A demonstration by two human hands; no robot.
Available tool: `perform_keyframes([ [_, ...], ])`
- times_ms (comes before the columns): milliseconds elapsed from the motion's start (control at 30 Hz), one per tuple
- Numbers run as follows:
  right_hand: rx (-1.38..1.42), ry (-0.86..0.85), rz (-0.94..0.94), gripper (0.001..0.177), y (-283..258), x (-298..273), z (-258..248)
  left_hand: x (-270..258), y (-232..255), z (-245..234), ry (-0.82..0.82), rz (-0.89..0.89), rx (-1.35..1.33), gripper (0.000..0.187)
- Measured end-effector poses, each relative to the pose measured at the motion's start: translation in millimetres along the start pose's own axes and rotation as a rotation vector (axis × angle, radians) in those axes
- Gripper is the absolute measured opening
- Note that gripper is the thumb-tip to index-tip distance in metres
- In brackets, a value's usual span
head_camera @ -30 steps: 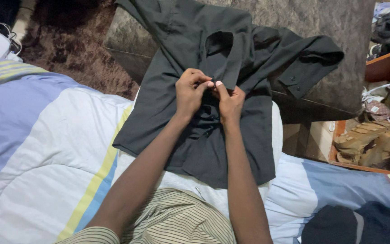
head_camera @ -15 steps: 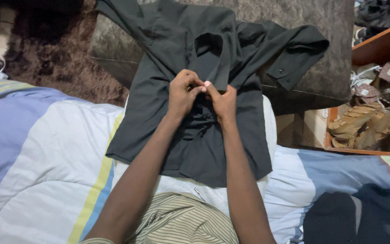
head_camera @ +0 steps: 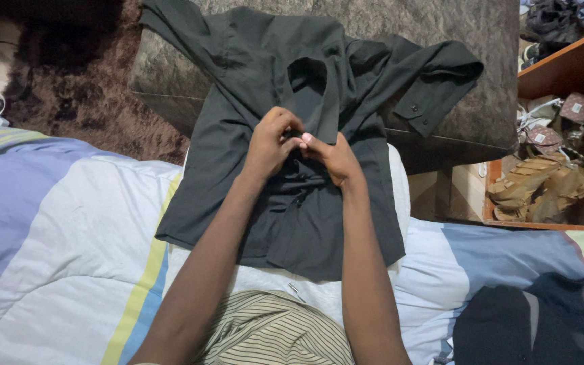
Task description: The person buttons a black shirt on an ottoman by hand and then folds the sides and sleeves inward.
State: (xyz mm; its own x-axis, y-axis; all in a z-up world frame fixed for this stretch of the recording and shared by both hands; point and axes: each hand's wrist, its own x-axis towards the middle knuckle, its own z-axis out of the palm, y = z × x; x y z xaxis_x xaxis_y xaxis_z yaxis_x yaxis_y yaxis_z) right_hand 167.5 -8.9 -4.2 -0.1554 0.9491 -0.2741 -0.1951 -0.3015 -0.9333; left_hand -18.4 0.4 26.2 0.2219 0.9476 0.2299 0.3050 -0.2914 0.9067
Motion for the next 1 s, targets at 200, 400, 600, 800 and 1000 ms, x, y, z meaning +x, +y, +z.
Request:
perform_keyframes([
  [200,-0.124,0.027,0.017,0.016,6.1,3.1,2.4,0.7,-0.6,-2.5,0.04,0.294,0.263,0.029],
  [400,-0.387,0.041,0.061,0.023,0.2,-8.5,4.0,-1.0,2.5,0.7,-0.06,0.236,0.418,0.026],
  [600,-0.588,0.091,0.011,0.027,-5.1,-9.8,3.9,-2.2,-3.9,4.9,-0.042,0.251,0.396,0.029],
  [800,-0.409,-0.048,-0.023,0.027,0.1,-4.1,-5.1,-1.8,-13.4,10.9,0.002,0.234,0.365,0.029],
  [1000,-0.623,0.032,-0.003,0.028,-5.2,-6.7,-4.4,-0.8,-20.7,12.6,0.043,0.265,0.32,0.035],
])
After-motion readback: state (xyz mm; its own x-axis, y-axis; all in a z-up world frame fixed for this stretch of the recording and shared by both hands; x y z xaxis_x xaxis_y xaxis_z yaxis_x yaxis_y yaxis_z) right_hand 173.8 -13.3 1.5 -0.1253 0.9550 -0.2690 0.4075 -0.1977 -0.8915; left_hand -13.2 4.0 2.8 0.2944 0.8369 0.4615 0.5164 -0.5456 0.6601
